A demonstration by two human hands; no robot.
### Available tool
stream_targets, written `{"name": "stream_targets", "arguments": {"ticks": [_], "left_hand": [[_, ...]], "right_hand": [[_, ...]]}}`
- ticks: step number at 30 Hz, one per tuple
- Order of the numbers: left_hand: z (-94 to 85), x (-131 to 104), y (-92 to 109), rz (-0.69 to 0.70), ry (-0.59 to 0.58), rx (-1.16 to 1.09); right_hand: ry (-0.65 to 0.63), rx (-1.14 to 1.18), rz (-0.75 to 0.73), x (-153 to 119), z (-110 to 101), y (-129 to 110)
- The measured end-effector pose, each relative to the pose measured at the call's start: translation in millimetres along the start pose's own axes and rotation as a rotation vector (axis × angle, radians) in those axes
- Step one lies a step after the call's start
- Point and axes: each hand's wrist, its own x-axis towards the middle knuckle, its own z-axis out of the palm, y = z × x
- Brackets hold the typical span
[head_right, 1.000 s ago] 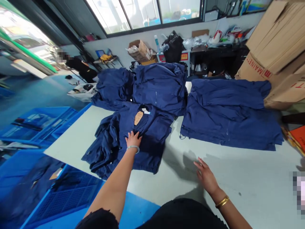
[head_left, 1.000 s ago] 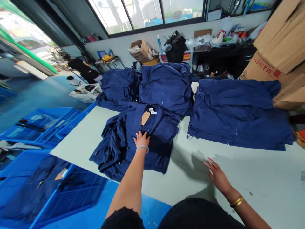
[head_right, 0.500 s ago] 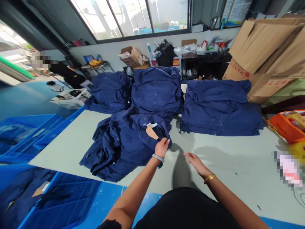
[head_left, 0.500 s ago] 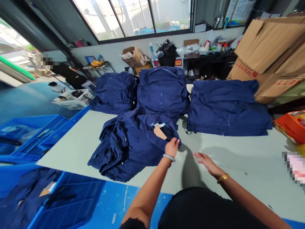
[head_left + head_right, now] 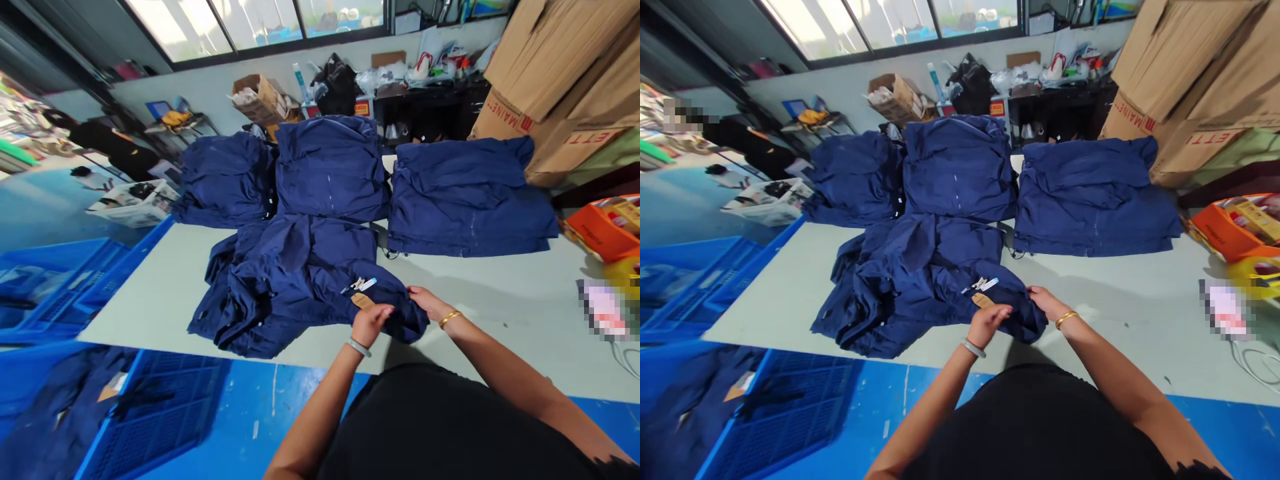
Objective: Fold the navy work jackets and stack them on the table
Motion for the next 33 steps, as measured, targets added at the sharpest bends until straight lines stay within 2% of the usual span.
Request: {"name": "stream_targets", "arguments": {"ticks": [2,4,6,7,9,10,12,15,17,18,20,21,23,25,26,27,29,31,33], "left_hand": [[-38.5,2.1,-12.6,-0.059,0.155,0.206],[-76.3,6.4,-24.4,-0.07,0.195,0.426],[-103.2,10.7,-32.7,-0.057,0.13,0.629],[-110.0,12.6,-34.9,-0.043,0.061,0.714],[-107.6,16.4,-34.4,0.007,-0.127,0.829],[-98.5,18.7,-31.5,0.038,-0.232,0.853],[-67.3,24.8,-20.9,0.045,-0.427,0.838],[-2.5,37.4,2.8,-0.049,-0.601,0.778],[40.2,46.3,19.2,-0.081,-0.641,0.752],[58.9,50.2,26.8,-0.081,-0.649,0.738],[89.6,55.8,40.0,-0.091,-0.659,0.696],[102.0,57.3,45.9,-0.097,-0.661,0.673],[122.7,58.3,57.5,-0.103,-0.668,0.623],[140.5,58.1,70.0,-0.085,-0.697,0.562],[148.6,58.3,76.7,-0.062,-0.727,0.523],[156.0,59.1,83.5,-0.031,-0.764,0.483],[166.5,64.0,96.2,0.043,-0.847,0.408],[168.1,75.3,105.0,0.108,-0.874,0.327],[159.3,95.1,107.9,0.132,-0.781,0.263]], "right_hand": [[0.063,-0.04,-0.037,-12.1,-23.1,7.2],[0.102,-0.118,-0.053,-27.1,-55.9,8.9],[0.144,-0.286,-0.077,-42.6,-95.8,1.6],[0.18,-0.423,-0.099,-49.8,-117.0,-6.0],[0.292,-0.741,-0.157,-61.5,-158.0,-27.6],[0.379,-0.865,-0.179,-66.0,-176.5,-40.0],[0.56,-0.962,-0.199,-72.5,-206.0,-63.4],[0.838,-0.976,-0.235,-79.5,-225.3,-80.6],[0.948,-1.0,-0.283,-85.7,-220.0,-73.4],[0.959,-1.014,-0.294,-89.9,-212.7,-63.8],[0.867,-0.984,-0.183,-100.4,-191.6,-34.3],[0.784,-0.937,-0.066,-106.1,-179.2,-15.9],[0.588,-0.796,0.198,-115.6,-153.8,23.3],[0.434,-0.58,0.339,-119.0,-131.9,58.6],[0.392,-0.422,0.357,-117.7,-123.4,72.7],[0.386,-0.261,0.348,-114.5,-117.3,83.8],[0.472,-0.032,0.274,-104.8,-113.0,97.6],[0.615,-0.006,0.189,-96.6,-120.3,102.9],[0.703,-0.053,0.141,-95.9,-138.4,104.2]]}}
